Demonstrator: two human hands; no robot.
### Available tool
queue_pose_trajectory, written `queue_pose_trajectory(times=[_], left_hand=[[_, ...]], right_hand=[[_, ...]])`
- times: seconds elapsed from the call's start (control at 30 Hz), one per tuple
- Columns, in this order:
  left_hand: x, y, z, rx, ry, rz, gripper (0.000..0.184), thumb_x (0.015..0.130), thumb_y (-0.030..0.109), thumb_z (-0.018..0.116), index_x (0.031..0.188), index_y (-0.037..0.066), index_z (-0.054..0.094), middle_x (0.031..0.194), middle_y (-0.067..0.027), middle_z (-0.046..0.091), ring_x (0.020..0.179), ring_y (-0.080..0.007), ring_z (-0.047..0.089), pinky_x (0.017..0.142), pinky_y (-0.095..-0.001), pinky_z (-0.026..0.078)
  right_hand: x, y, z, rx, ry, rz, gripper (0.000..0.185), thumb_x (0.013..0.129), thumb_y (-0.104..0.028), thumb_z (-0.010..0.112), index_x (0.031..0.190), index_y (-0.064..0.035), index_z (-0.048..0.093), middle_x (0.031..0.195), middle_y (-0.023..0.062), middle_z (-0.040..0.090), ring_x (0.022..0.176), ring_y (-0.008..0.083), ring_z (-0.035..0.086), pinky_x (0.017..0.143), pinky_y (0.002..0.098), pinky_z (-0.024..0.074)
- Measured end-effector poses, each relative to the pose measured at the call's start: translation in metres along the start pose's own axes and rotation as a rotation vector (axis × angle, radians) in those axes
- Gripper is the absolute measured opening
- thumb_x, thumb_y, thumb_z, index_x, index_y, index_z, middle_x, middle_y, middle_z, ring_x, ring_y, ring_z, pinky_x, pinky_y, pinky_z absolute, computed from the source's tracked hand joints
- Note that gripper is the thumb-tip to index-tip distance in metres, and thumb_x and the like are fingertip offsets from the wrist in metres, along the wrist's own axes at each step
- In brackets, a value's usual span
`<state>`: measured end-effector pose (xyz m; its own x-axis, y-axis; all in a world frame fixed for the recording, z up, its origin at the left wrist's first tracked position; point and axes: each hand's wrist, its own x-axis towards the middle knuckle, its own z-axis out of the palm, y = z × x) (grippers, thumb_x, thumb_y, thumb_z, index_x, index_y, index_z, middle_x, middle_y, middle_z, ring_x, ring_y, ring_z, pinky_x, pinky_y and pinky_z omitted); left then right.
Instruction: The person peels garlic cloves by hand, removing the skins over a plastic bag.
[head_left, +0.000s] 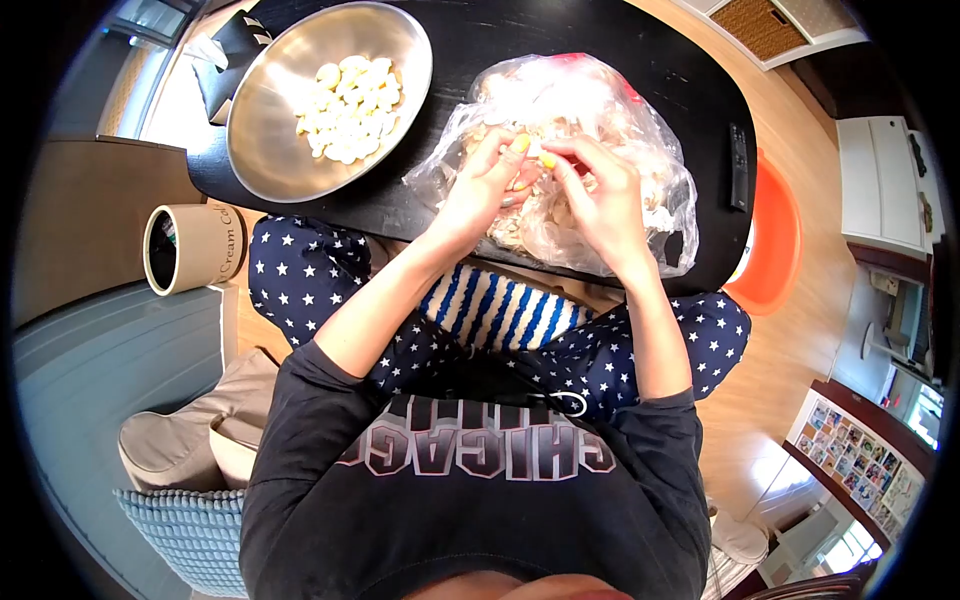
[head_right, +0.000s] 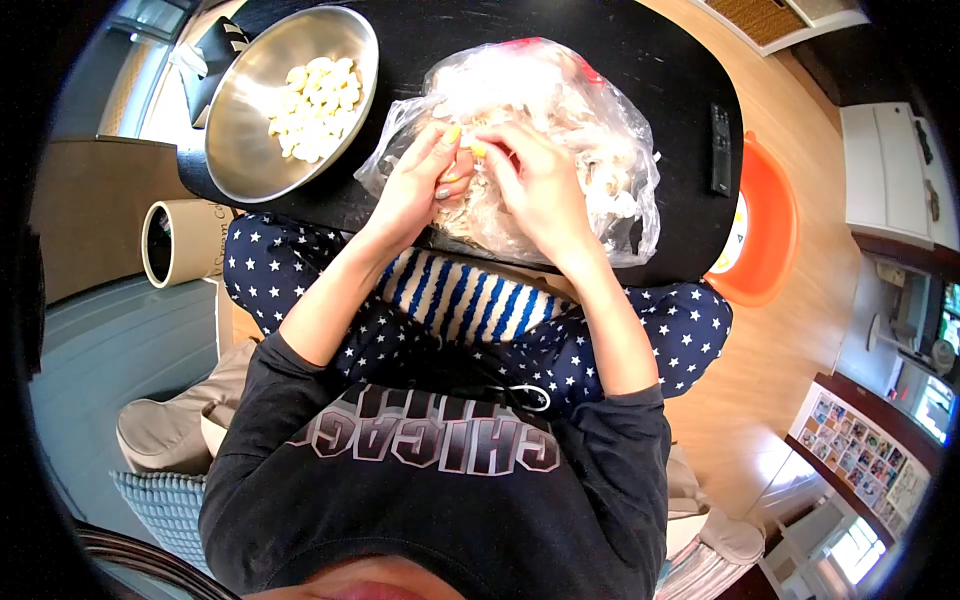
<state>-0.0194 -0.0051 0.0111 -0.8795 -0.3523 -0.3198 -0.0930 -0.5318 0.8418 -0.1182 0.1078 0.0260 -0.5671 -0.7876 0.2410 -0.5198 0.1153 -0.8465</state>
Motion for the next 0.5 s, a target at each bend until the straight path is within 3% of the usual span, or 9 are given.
queue_pose_trajectory(times=[0.1, 0.17, 0.23, 0.3, 0.33, 0.43, 0.5], left_hand=[[-0.001, -0.002, 0.001, 0.048, -0.014, 0.016, 0.019, 0.098, 0.024, 0.034, 0.097, 0.008, 0.044, 0.066, 0.0035, 0.038, 0.055, -0.0031, 0.031, 0.052, -0.0160, 0.027], [0.001, -0.004, 0.000, 0.076, -0.015, 0.024, 0.021, 0.098, 0.025, 0.035, 0.096, 0.007, 0.046, 0.066, 0.0038, 0.038, 0.055, -0.0031, 0.031, 0.052, -0.0160, 0.027], [0.002, -0.010, 0.000, 0.213, 0.042, 0.189, 0.025, 0.097, 0.025, 0.039, 0.090, 0.004, 0.051, 0.066, 0.0041, 0.042, 0.058, -0.0019, 0.035, 0.052, -0.0166, 0.029], [0.001, -0.014, 0.003, 0.314, 0.129, 0.281, 0.025, 0.096, 0.023, 0.041, 0.088, 0.002, 0.053, 0.067, 0.0041, 0.045, 0.060, -0.0014, 0.038, 0.052, -0.0169, 0.030], [0.001, -0.016, 0.004, 0.416, 0.217, 0.373, 0.025, 0.096, 0.022, 0.043, 0.087, 0.001, 0.054, 0.068, 0.0041, 0.047, 0.062, -0.0009, 0.040, 0.052, -0.0172, 0.032], [-0.003, -0.014, 0.002, 0.499, 0.232, 0.387, 0.024, 0.095, 0.019, 0.045, 0.085, -0.001, 0.054, 0.069, 0.0037, 0.050, 0.064, -0.0007, 0.043, 0.052, -0.0178, 0.033], [-0.004, -0.012, 0.001, 0.564, 0.236, 0.414, 0.024, 0.094, 0.018, 0.045, 0.086, -0.002, 0.053, 0.069, -0.0015, 0.052, 0.063, -0.0056, 0.046, 0.053, -0.0219, 0.037]], right_hand=[[0.000, 0.001, -0.001, 0.031, 0.071, -0.008, 0.016, 0.081, 0.002, 0.057, 0.095, 0.0007, 0.063, 0.084, 0.0089, 0.064, 0.073, 0.0141, 0.061, 0.068, 0.0239, 0.0473], [-0.001, 0.000, 0.001, 0.003, 0.086, -0.028, 0.015, 0.081, 0.002, 0.057, 0.094, 0.0007, 0.063, 0.083, 0.0086, 0.064, 0.073, 0.0137, 0.061, 0.067, 0.0240, 0.0473], [-0.002, -0.001, 0.004, -0.025, 0.100, -0.048, 0.014, 0.081, 0.002, 0.057, 0.094, 0.0007, 0.062, 0.082, 0.0084, 0.064, 0.073, 0.0133, 0.061, 0.067, 0.0240, 0.0473], [-0.002, -0.005, 0.011, 0.024, 0.194, -0.082, 0.009, 0.081, 0.000, 0.056, 0.090, 0.0017, 0.060, 0.079, 0.0124, 0.061, 0.070, 0.0224, 0.061, 0.064, 0.0278, 0.0473], [-0.003, -0.005, 0.014, 0.024, 0.194, -0.081, 0.009, 0.081, 0.000, 0.056, 0.090, 0.0017, 0.060, 0.079, 0.0124, 0.061, 0.070, 0.0224, 0.061, 0.064, 0.0278, 0.0473], [-0.006, 0.000, 0.024, 0.061, 0.281, -0.083, 0.009, 0.082, -0.001, 0.056, 0.090, 0.0013, 0.059, 0.077, 0.0103, 0.061, 0.068, 0.0186, 0.061, 0.063, 0.0269, 0.0471], [-0.008, 0.004, 0.028, 0.268, 0.274, 0.118, 0.009, 0.085, -0.003, 0.055, 0.092, 0.0019, 0.059, 0.075, 0.0076, 0.061, 0.066, 0.0126, 0.058, 0.061, 0.0245, 0.0465]])
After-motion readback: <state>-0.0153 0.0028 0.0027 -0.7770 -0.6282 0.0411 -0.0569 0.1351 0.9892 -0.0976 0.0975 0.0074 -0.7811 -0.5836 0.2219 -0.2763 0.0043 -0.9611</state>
